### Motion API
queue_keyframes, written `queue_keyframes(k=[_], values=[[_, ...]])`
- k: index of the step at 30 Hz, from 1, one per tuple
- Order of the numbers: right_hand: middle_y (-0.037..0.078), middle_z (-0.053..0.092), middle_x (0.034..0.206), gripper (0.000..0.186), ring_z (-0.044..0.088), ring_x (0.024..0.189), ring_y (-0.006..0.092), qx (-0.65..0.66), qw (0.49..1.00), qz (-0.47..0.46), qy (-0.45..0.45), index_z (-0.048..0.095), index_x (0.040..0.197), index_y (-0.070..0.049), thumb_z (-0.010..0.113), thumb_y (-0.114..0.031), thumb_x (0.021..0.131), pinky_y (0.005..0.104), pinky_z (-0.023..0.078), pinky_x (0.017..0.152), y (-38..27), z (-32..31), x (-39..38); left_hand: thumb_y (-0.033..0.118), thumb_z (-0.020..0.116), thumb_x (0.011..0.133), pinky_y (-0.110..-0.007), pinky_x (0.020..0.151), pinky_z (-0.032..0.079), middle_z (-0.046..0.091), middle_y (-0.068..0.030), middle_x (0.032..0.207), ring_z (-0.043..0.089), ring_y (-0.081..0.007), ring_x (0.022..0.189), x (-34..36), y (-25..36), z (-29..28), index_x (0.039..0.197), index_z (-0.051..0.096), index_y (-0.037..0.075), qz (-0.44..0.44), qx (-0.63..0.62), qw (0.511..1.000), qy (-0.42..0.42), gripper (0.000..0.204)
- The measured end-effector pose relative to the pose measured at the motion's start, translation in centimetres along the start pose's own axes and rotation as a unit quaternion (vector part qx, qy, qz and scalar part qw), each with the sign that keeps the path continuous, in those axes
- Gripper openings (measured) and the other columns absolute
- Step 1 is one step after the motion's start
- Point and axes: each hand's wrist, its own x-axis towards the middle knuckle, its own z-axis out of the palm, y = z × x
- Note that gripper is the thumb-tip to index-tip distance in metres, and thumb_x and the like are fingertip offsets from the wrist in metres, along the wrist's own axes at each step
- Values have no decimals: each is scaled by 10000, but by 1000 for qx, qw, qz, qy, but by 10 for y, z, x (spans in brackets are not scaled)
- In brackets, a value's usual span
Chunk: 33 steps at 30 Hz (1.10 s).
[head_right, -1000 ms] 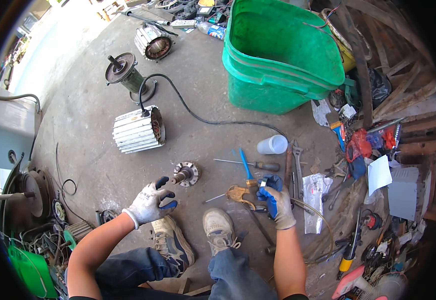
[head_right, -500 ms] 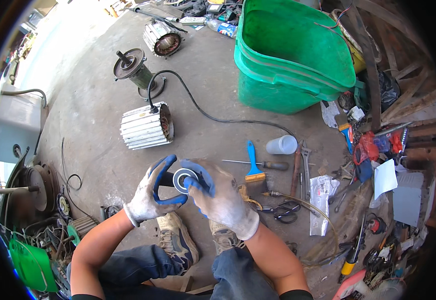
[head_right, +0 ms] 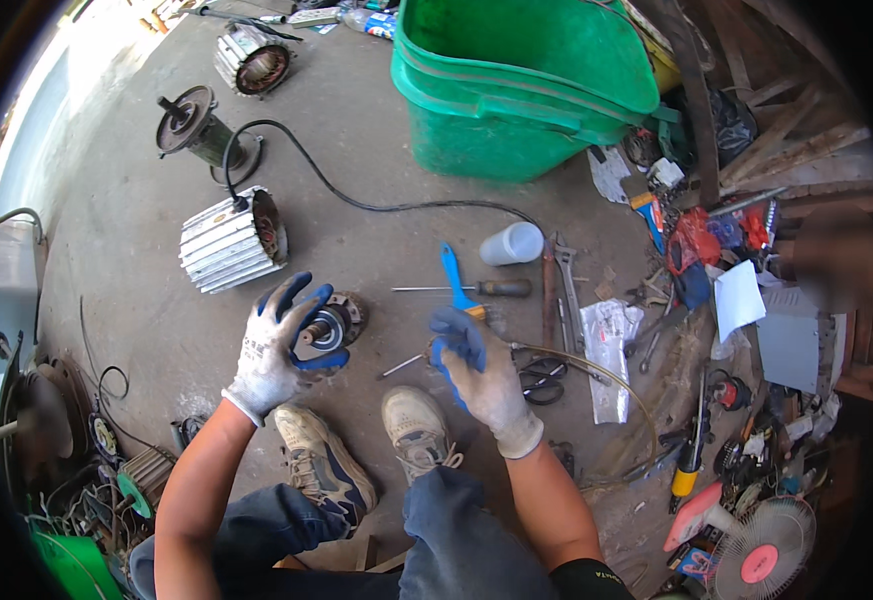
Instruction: The person disassembles an electric motor, removes a bearing from the rotor using a hammer and a metal tube, and then reassembles the motor components.
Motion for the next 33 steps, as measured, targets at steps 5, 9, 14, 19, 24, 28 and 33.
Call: queue_keyframes(k=[5, 9, 14, 19, 24, 28, 33], values=[[113, 678, 1127, 341, 645, 873, 131, -49, 979, 62, 190, 572, 1320, 44, 554, -99, 1012, 281, 544, 803, 13, -91, -71, 253, 870, 651, -439, 999, 501, 668, -166, 1222, 635, -363, 1132, 4, -15, 18, 1273, 623, 79, 14, -82, 996, 15, 691], [97, 679, 1095, 324, 639, 878, 122, -102, 954, 108, 262, 582, 1304, 48, 567, -64, 1000, 274, 545, 791, 31, -139, -151, 179, 875, 633, -422, 1016, 496, 646, -165, 1260, 622, -350, 1167, 8, -14, 19, 1244, 613, 51, -6, -139, 990, 11, 678], [120, 695, 1029, 279, 659, 862, 173, -221, 903, 155, 334, 628, 1216, 38, 607, -59, 955, 313, 549, 788, 76, -171, -258, 65, 839, 679, -345, 1060, 486, 511, -127, 1405, 574, -233, 1222, 6, 1, 32, 1370, 522, 41, -35, -268, 963, 19, 761], [187, 719, 990, 250, 706, 900, 294, -277, 861, 240, 353, 677, 1104, 12, 665, -141, 906, 379, 555, 808, 136, -153, -342, -32, 691, 872, -330, 1016, 495, 604, -96, 1291, 622, -175, 1117, 0, -7, 53, 1373, 516, 26, -77, -380, 921, 32, 534], [219, 712, 1063, 346, 683, 1004, 395, -337, 851, 380, 131, 709, 1076, -71, 678, -358, 885, 467, 543, 883, 144, -98, -337, -3, 670, 912, -327, 982, 510, 632, -89, 1246, 619, -171, 1115, -4, -19, 73, 1340, 522, 21, -62, -354, 928, 97, 454], [220, 699, 1115, 422, 650, 1085, 400, -355, 860, 362, -57, 685, 1153, -71, 672, -387, 872, 478, 520, 938, 179, -64, -311, 43, 783, 819, -333, 1028, 474, 573, -115, 1326, 588, -196, 1156, -1, -8, 54, 1411, 479, 13, -51, -262, 962, 60, 666], [240, 678, 1134, 477, 649, 1086, 378, -339, 871, 336, 115, 656, 1177, -24, 720, -344, 830, 482, 507, 952, 160, -92, -299, 231, 828, 769, -426, 1102, 407, 516, -217, 1393, 498, -372, 1308, -18, 27, -57, 1454, 461, 55, -31, -34, 995, -94, 797]])
